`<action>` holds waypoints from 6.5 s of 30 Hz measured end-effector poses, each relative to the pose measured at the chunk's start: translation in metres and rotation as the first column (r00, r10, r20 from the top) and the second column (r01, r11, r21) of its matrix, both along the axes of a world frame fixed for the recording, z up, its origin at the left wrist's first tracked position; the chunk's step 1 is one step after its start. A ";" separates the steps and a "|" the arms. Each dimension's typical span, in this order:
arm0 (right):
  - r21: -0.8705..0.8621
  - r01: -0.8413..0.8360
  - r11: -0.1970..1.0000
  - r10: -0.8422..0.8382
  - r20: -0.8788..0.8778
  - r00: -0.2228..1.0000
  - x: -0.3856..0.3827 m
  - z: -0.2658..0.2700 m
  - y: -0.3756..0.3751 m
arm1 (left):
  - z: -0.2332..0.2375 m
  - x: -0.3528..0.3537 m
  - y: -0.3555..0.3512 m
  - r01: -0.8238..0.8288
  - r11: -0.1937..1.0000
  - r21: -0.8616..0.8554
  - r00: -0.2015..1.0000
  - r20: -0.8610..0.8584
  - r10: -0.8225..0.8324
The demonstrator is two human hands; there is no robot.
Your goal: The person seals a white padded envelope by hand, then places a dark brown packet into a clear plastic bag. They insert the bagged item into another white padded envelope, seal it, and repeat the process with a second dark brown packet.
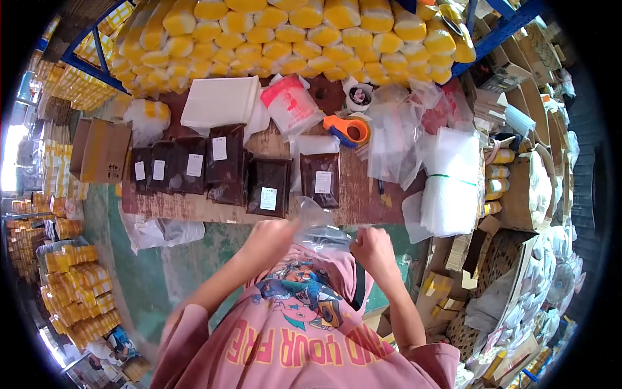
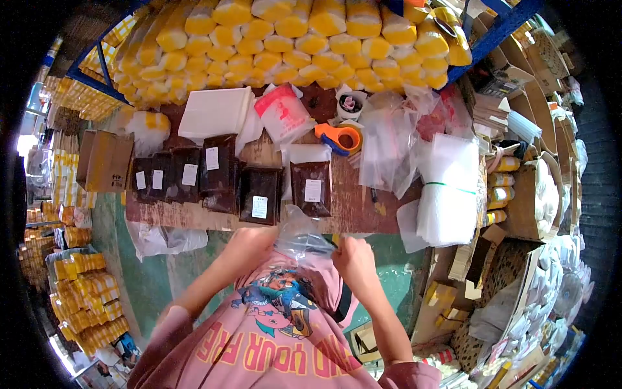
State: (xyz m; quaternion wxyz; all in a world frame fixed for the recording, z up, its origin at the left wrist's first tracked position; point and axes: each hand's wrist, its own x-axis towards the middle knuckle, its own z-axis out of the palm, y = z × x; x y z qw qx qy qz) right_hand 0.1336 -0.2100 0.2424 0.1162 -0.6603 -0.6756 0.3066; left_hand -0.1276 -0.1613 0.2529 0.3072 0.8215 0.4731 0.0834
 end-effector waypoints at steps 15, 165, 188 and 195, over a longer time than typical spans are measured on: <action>0.380 -0.460 0.802 0.532 -0.104 0.841 -0.064 -0.016 -0.038 | 0.018 -0.027 0.033 0.041 0.996 0.078 0.990 -0.138 -0.030; -0.780 0.351 0.519 -0.842 -0.537 0.051 0.000 -0.146 -0.001 | -0.147 0.020 0.003 -0.233 0.486 -0.842 0.724 0.183 0.665; -0.759 0.284 0.587 -0.808 -0.570 0.146 0.015 -0.202 -0.008 | -0.263 0.034 -0.034 -0.273 0.538 -0.798 0.587 0.305 0.750; -0.753 0.016 0.658 -0.743 -0.645 0.176 0.026 -0.203 0.030 | -0.238 0.058 0.007 0.008 0.083 -0.997 0.293 0.081 0.953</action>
